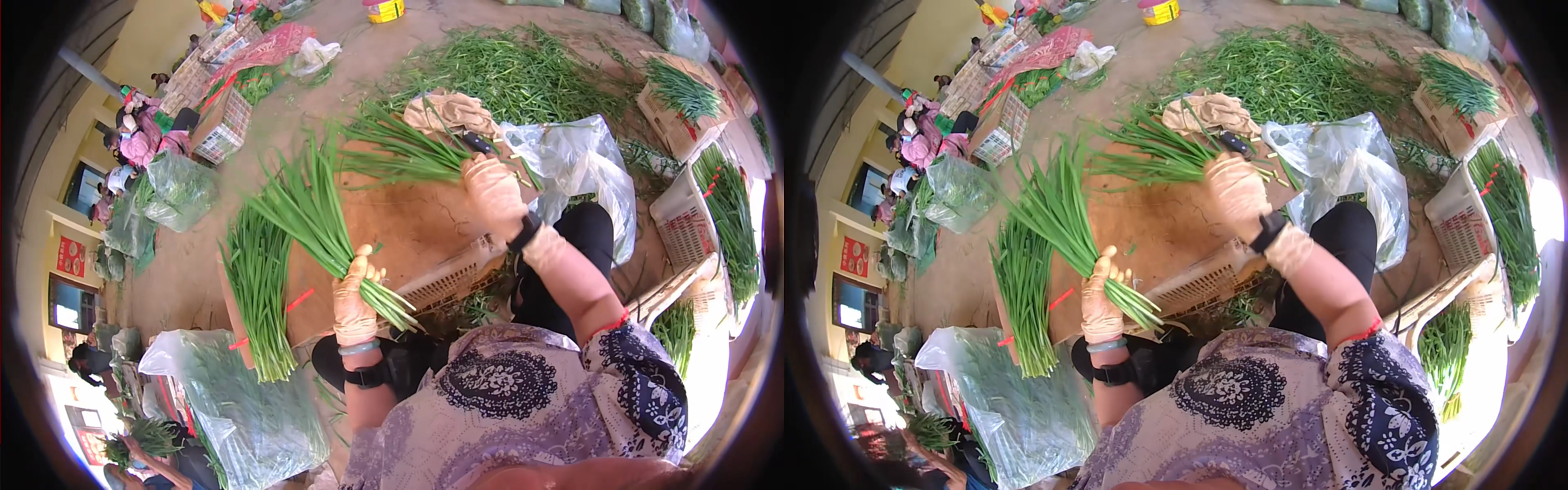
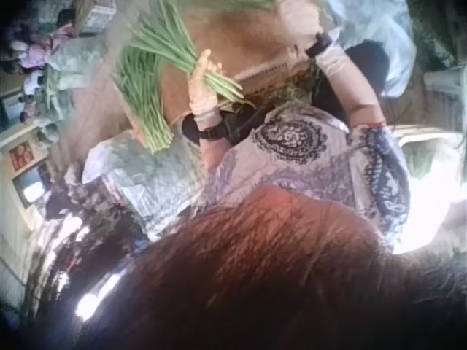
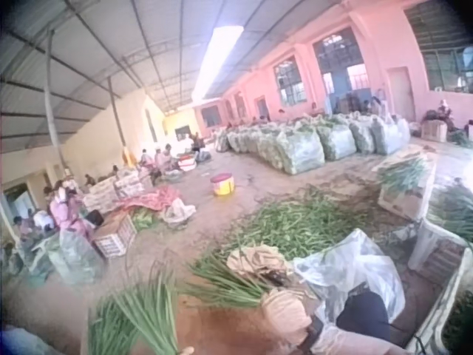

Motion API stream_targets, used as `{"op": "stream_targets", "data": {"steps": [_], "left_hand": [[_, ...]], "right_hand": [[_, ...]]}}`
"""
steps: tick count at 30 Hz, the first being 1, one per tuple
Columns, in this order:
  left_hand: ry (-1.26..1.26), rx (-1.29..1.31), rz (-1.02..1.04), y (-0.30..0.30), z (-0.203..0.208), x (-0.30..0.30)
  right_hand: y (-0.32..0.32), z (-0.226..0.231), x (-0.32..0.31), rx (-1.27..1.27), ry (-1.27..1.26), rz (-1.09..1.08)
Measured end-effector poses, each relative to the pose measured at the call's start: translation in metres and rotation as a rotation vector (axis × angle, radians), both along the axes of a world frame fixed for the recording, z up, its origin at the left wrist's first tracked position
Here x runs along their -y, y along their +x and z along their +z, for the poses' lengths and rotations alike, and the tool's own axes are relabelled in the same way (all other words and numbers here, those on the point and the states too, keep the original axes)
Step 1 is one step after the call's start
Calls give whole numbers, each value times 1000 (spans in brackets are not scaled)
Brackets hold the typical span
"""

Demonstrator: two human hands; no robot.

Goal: The person gathers bunches of green vegetables by hand, secures them with red ties, and places the tied bundles into a large plastic bag.

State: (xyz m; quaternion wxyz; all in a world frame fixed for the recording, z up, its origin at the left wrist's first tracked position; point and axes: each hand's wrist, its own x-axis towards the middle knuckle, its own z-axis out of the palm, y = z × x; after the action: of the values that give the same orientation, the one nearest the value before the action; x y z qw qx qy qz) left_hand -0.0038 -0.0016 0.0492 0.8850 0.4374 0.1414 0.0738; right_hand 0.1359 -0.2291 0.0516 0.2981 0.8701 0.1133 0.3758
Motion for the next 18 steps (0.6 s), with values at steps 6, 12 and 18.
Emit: {"op": "stream_targets", "data": {"steps": [6, 12, 18], "left_hand": [[-182, -42, -23, 34, -18, 30], [-267, -185, -87, 26, -12, 31], [-360, -298, -251, 7, 5, 29]], "right_hand": [[-91, -5, -40, -1156, 1253, 763], [-131, -9, -24, -766, 707, 757], [-148, -8, -19, -639, 602, 904]]}}
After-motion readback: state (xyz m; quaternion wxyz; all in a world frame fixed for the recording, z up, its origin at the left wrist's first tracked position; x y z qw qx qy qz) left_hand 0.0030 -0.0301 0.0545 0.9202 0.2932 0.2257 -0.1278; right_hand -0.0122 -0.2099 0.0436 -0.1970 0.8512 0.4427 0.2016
